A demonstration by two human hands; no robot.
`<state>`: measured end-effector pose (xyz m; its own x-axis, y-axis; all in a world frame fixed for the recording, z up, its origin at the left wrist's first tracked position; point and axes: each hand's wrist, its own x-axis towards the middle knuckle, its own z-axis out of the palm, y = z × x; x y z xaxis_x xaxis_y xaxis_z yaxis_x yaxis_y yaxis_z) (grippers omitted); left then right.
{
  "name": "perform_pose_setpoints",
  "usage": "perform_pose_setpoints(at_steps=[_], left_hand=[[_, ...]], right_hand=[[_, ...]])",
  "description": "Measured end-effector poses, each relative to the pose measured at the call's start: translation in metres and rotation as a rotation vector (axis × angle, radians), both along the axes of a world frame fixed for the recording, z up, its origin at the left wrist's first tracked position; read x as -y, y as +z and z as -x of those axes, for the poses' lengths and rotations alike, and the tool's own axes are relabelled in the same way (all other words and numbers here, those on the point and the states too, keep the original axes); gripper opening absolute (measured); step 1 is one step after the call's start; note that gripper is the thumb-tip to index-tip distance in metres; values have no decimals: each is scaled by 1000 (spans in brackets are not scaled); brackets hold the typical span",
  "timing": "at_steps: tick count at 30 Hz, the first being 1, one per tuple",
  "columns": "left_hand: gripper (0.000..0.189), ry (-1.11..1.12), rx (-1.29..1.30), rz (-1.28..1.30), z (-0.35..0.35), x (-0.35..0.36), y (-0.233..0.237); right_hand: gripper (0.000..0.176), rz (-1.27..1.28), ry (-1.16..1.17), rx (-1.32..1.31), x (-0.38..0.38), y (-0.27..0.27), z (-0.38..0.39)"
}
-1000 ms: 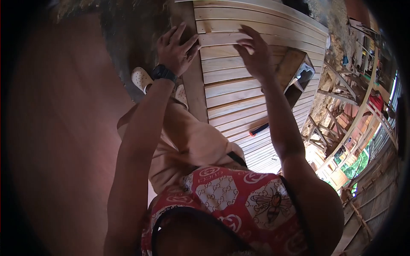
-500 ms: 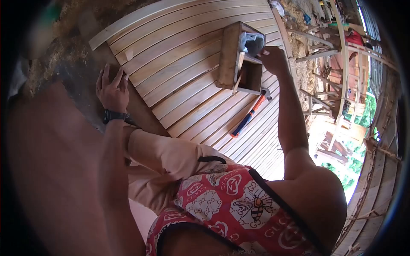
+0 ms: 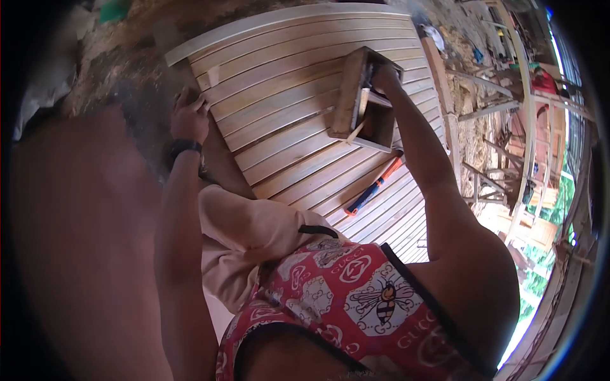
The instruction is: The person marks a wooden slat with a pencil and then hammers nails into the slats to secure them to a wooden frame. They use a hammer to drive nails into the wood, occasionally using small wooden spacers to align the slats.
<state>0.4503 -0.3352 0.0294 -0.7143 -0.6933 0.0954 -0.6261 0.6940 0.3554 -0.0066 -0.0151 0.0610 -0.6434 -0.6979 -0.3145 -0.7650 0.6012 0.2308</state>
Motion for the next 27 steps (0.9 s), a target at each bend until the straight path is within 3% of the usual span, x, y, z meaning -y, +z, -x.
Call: perform_pose_setpoints(at_steps=[3, 6, 8, 9, 10, 12, 13, 14, 16, 17, 18, 20, 21, 23, 24, 26, 27], left_hand=[[26, 12, -34, -4, 0, -3, -4], [25, 69, -57, -45, 6, -2, -2], [25, 61, 16, -72, 9, 0, 7], [25, 59, 86, -93, 11, 4, 10], [25, 89, 92, -73, 14, 7, 12], [26, 43, 89, -80, 11, 6, 3], [25, 62, 46, -81, 10, 4, 1], [25, 84, -2, -81, 9, 1, -2], [26, 135, -52, -21, 5, -5, -17], [27, 127, -115, 34, 2, -9, -19], [27, 145, -97, 46, -2, -17, -15], [31, 239, -80, -115, -2, -34, 2], [31, 245, -71, -100, 2, -45, 18], [34, 236, -164, -288, 7, -85, 68], [36, 106, -248, -368, 12, -111, 91], [42, -164, -412, -409, 26, -167, 138], [46, -304, -493, -371, 32, -193, 156]], right_hand=[[27, 85, 53, -66, -7, -17, 0], [25, 154, -96, -57, -5, -10, 2], [26, -194, 129, -113, 2, -10, 11], [27, -245, 202, -141, 5, 1, 5], [26, 80, -105, -77, 7, 8, -5], [24, -33, 81, -59, -12, -19, 32], [19, -149, 255, -77, -10, 6, 16], [18, -88, 67, -69, -13, -7, 30], [30, -101, 129, -116, -20, -10, 43], [32, -59, 170, -148, -14, 24, 20], [33, 44, -85, -114, 1, 71, -28], [32, 5, -176, -139, -14, 88, -21], [30, 38, -240, -160, 3, 147, -76], [29, 150, -180, -45, 1, 178, -106], [28, 252, -154, 19, -1, 186, -128], [18, 295, -111, 552, 0, 197, -170], [17, 299, 33, 585, -3, 185, -187]])
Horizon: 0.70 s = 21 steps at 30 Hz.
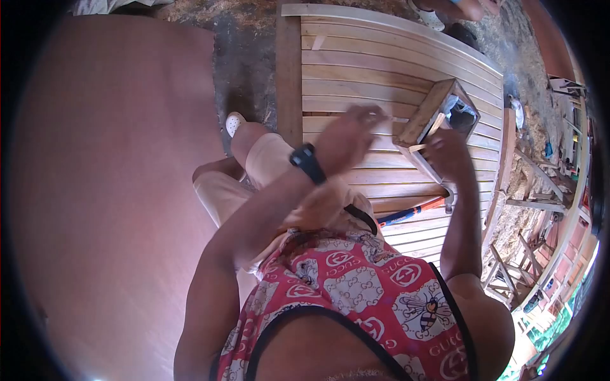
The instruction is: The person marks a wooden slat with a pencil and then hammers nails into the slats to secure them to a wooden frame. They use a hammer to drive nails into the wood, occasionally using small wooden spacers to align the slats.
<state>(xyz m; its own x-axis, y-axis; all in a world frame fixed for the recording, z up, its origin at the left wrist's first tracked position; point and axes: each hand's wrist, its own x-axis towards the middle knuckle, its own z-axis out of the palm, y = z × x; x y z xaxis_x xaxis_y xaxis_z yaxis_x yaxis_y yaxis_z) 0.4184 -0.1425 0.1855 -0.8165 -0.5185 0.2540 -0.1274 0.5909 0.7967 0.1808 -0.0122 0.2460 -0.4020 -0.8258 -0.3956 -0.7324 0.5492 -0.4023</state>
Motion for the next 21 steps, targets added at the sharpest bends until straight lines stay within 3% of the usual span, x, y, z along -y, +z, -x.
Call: perform_pose_setpoints(at_steps=[1, 4, 7, 12, 17, 19, 21], left_hand=[[51, -54, -44, 68, 4, -19, 10], [46, -75, 100, 70, 9, -54, 8], [40, -61, 159, 19, 5, -58, -8], [24, -65, 150, -69, 1, -36, -31], [12, -299, 141, -154, -5, -13, -54], [11, -168, 166, -98, -6, 4, -79], [9, 115, 116, -137, -11, 52, -103]], right_hand=[[16, 46, 141, 8, 0, -11, -16], [16, 61, 243, 138, 14, -10, -51], [18, 30, 181, 90, 10, -21, -61], [16, 154, 28, 414, -3, -35, -69], [19, 231, -101, 487, -22, -58, -79], [22, 280, -139, 462, -44, -70, -77], [27, -172, 728, -91, -97, -85, -62]])
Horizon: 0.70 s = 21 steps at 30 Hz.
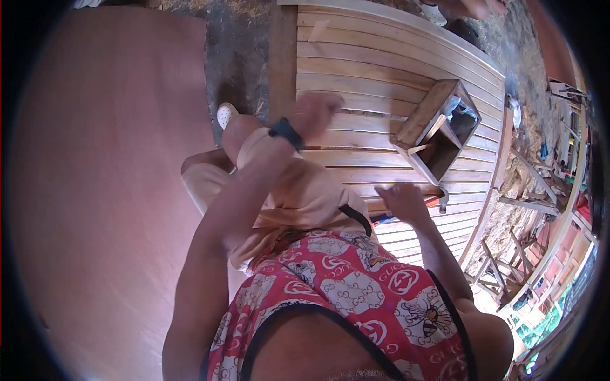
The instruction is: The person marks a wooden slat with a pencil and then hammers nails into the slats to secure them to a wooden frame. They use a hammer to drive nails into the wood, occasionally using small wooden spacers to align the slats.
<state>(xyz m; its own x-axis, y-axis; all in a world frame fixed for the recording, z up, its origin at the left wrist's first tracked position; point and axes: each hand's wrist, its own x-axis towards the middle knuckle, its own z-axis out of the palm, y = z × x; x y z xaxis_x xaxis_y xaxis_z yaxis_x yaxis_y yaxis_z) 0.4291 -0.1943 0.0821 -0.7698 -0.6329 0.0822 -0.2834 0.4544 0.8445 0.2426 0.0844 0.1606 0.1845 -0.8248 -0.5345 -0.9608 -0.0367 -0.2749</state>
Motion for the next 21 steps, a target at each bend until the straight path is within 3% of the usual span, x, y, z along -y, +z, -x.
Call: perform_pose_setpoints(at_steps=[2, 3, 5, 6, 8, 10, 12, 14, 16, 18, 20, 21], left_hand=[[12, 436, -136, -413, -4, 48, -42], [13, 562, -123, -475, -5, 68, -32], [15, 689, -108, -538, 0, 93, -24], [17, 707, -168, -523, 3, 98, -28], [19, 721, -225, -512, 6, 102, -38], [18, 694, -73, -249, 8, 102, -50], [18, 697, -98, -268, 9, 100, -59], [17, 699, -130, -278, 9, 103, -62], [18, 692, -175, -308, 8, 102, -64], [17, 686, -211, -336, 10, 102, -69], [17, 698, -249, -366, 10, 98, -69], [17, 685, -197, -294, 8, 97, -63]], right_hand=[[38, -428, -446, 67, -38, 0, -1], [38, -427, -447, 70, -55, -5, -1], [49, -665, -1669, 281, -81, -23, 0], [49, -667, -1667, 280, -86, -32, 3], [54, -403, -2069, 511, -98, -46, 4], [50, -365, -2084, 496, -105, -62, 8], [44, -305, -1697, 129, -113, -69, 13], [38, -375, -1717, 106, -118, -68, 21], [38, -425, -2037, 205, -123, -65, 22], [42, -434, -2081, 244, -128, -67, 21], [42, -437, -2181, 450, -136, -77, 27], [37, -332, -2257, 386, -132, -74, 20]])
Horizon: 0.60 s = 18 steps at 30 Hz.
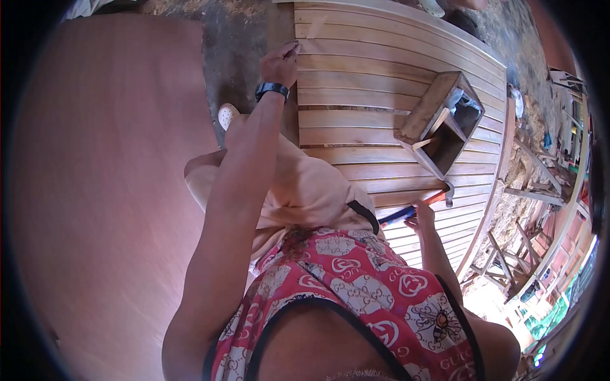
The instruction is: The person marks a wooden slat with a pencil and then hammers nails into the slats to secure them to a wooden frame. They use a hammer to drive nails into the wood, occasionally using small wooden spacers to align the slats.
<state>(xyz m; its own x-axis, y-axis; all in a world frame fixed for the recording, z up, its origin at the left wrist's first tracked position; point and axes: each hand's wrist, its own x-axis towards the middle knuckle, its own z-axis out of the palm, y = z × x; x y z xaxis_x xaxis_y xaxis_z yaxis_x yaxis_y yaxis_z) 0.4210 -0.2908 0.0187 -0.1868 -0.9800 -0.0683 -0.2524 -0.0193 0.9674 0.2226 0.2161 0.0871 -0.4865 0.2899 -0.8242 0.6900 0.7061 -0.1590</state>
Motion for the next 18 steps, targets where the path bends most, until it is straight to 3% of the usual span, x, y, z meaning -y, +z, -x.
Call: perform_pose_setpoints(at_steps=[1, 3, 5, 9, 13, 15, 17, 18], left_hand=[[17, -18, 70, 58, 0, 2, 6], [17, 8, 14, 18, 1, 3, 4], [17, 30, -41, -30, 0, 3, -3], [17, 5, 41, 25, 1, 5, -11], [18, 0, 56, 9, 3, 5, -14], [19, -14, 80, 84, 3, 3, -15], [19, -22, 105, 164, 2, 4, -9], [18, -11, 153, 142, 2, 0, -2]], right_hand=[[24, 70, -82, -80, -11, -6, 1], [14, 314, -464, -157, -25, 1, 6], [17, 418, -509, -147, -43, 14, 24], [25, 501, -464, -358, 4, 82, 27], [18, 771, -110, -426, 71, 148, 26], [11, 1107, 139, -356, 107, 168, 26], [24, 1107, 291, -287, 155, 182, 3], [17, 1136, 388, -117, 167, 175, -1]])
